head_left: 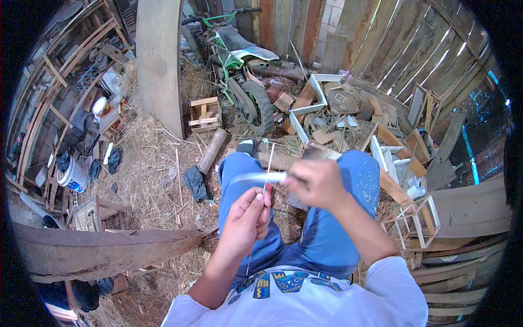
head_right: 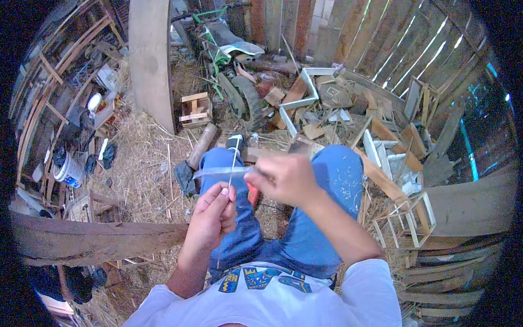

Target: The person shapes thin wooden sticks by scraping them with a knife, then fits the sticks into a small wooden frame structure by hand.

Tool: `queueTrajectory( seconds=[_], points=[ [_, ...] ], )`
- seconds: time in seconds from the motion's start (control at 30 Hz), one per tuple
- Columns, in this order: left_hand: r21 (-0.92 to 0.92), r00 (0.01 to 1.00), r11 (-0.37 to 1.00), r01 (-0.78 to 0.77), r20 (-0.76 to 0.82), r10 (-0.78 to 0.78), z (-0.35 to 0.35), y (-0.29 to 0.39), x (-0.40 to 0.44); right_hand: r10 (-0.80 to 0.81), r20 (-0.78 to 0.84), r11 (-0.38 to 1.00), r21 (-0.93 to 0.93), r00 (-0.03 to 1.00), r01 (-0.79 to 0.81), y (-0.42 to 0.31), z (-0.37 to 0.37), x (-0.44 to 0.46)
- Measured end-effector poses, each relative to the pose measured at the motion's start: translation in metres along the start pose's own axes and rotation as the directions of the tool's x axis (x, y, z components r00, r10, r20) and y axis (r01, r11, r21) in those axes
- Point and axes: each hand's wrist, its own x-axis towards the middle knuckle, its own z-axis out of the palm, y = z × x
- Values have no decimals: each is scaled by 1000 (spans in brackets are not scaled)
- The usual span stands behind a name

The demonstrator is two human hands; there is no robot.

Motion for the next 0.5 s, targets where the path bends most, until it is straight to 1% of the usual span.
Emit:
queueTrajectory(
  seconds=[0.03,0.1,0.13,0.17,0.23,0.27,0.3,0.37,0.4,0.43,0.5],
  points=[
    [1,1000,1000,0,-4,0,0,2,-1,-1,0,1000,4,1000,1,2,2,2],
    [32,1000,999,-16,-21,17,0,4,-7,93,29,990,-112,995,-89,8,3,5],
    [8,1000,1000,-2,-16,2,-2,6,-7,215,7,968,-136,977,-212,16,-3,9],
    [8,1000,1000,-3,-11,3,-4,5,-7,214,4,967,-141,977,-212,17,-5,8],
    [-25,1000,1000,13,-17,-13,-7,4,-4,198,-55,976,-85,979,-203,16,-6,11],
    [-25,1000,1000,8,-17,-8,-6,3,-5,108,-59,994,-17,992,-109,7,-3,8],
    [-22,1000,1000,6,-17,-6,-4,3,-5,105,-61,994,-16,993,-106,1,-1,7],
    [-15,1000,1000,7,-21,-7,-3,5,-6,-35,57,999,-16,998,36,-6,4,4],
    [-23,1000,1000,15,1,-15,-4,6,-7,33,31,999,-45,999,-31,0,3,6],
    [-34,999,999,24,24,-23,-4,6,-9,42,33,998,-41,999,-40,9,2,8],
    [-24,999,1000,16,49,-15,-3,5,-9,276,-104,954,-94,956,-286,25,-4,14]
  ],
)
